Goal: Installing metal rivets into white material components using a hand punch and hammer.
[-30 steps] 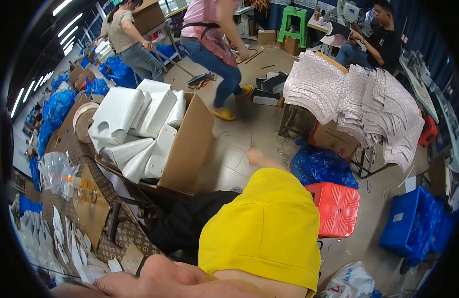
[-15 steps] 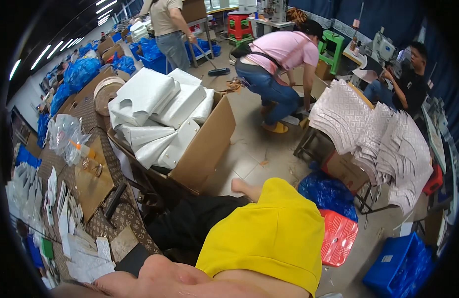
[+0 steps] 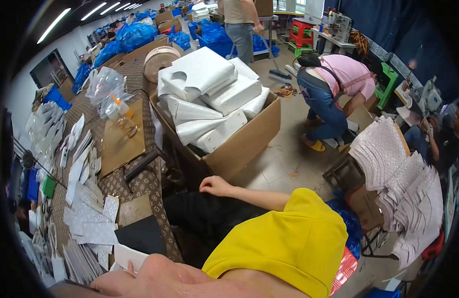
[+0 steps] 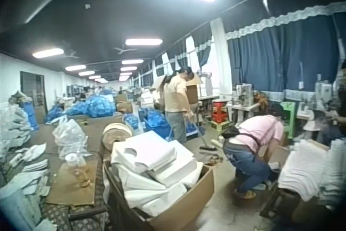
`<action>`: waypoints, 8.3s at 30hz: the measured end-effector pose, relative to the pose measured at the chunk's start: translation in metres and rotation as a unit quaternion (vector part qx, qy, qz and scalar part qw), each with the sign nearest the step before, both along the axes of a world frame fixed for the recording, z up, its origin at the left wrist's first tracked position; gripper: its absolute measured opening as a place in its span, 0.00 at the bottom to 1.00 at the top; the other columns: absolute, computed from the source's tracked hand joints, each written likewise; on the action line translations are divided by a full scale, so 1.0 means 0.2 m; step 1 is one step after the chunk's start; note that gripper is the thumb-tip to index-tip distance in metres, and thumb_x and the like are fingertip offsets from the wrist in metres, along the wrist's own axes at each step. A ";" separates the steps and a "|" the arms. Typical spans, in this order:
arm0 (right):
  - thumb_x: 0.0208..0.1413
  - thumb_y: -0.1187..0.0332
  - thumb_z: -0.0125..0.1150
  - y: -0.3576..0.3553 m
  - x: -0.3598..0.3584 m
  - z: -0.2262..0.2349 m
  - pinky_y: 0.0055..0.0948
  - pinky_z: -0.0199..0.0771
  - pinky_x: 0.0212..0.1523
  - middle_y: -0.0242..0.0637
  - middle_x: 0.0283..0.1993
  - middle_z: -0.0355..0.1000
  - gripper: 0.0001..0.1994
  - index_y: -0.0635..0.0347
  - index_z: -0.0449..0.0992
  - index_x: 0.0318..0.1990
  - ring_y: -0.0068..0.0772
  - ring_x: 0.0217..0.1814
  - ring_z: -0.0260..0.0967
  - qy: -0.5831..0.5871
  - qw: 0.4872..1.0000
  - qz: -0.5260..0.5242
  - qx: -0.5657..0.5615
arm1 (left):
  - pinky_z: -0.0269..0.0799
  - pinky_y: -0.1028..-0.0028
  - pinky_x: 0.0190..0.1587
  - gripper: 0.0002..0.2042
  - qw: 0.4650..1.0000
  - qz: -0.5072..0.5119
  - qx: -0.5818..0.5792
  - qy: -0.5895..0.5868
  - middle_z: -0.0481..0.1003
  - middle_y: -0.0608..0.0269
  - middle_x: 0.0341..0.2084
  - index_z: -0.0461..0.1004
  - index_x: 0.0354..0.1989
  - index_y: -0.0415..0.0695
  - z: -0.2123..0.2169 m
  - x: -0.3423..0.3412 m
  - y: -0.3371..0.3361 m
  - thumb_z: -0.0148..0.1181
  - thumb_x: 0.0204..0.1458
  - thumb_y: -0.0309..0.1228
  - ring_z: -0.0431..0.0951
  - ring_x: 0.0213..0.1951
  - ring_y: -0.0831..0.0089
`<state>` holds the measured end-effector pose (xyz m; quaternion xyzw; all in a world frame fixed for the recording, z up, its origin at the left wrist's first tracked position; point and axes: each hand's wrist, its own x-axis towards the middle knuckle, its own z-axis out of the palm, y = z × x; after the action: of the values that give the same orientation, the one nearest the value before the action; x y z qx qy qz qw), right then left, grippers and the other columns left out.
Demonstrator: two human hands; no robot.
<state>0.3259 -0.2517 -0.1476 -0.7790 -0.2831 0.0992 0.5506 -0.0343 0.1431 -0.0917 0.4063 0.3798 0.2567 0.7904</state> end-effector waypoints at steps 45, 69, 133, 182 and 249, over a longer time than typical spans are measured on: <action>0.50 0.63 0.71 0.32 -0.34 -0.10 0.42 0.79 0.45 0.45 0.37 0.83 0.11 0.57 0.88 0.37 0.49 0.43 0.81 -0.077 0.884 0.374 -0.268 | 0.68 0.58 0.61 0.24 0.962 -0.007 0.241 0.131 0.74 0.35 0.54 0.70 0.60 0.28 0.02 0.04 0.05 0.58 0.65 0.38 0.74 0.53 0.53; 0.62 0.73 0.68 1.18 -0.33 0.92 0.21 0.80 0.46 0.34 0.42 0.82 0.08 0.66 0.83 0.46 0.18 0.44 0.78 0.147 0.778 0.602 0.103 | 0.74 0.62 0.59 0.20 0.987 0.047 0.147 -0.034 0.77 0.58 0.52 0.71 0.61 0.44 0.17 0.19 -0.22 0.58 0.60 0.34 0.77 0.54 0.63; 0.54 0.80 0.71 1.93 -0.69 0.85 0.22 0.72 0.42 0.31 0.42 0.71 0.07 0.60 0.86 0.40 0.22 0.42 0.72 0.062 0.730 0.679 0.049 | 0.78 0.75 0.44 0.20 0.943 0.306 0.132 -0.009 0.79 0.63 0.44 0.71 0.57 0.39 0.48 0.10 -0.30 0.69 0.56 0.25 0.80 0.41 0.78; 0.51 0.73 0.71 1.99 -0.65 0.77 0.33 0.69 0.31 0.34 0.28 0.69 0.03 0.59 0.80 0.30 0.34 0.29 0.71 -0.024 0.682 0.721 0.116 | 0.80 0.71 0.45 0.24 0.959 0.266 0.097 -0.009 0.79 0.57 0.47 0.71 0.58 0.37 0.37 0.08 -0.22 0.69 0.53 0.25 0.82 0.43 0.70; 0.67 0.65 0.62 2.17 -0.59 0.74 0.18 0.69 0.27 0.26 0.27 0.74 0.10 0.59 0.82 0.48 0.13 0.25 0.67 0.314 0.740 0.595 -0.005 | 0.77 0.67 0.39 0.17 0.563 0.057 0.709 0.420 0.79 0.60 0.39 0.77 0.46 0.43 0.98 0.11 -0.50 0.70 0.46 0.20 0.80 0.39 0.60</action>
<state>0.2071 0.1820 0.0007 -0.3798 -0.4997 0.6470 0.4330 -0.0132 0.0434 0.1033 0.8755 0.3873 0.2883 -0.0178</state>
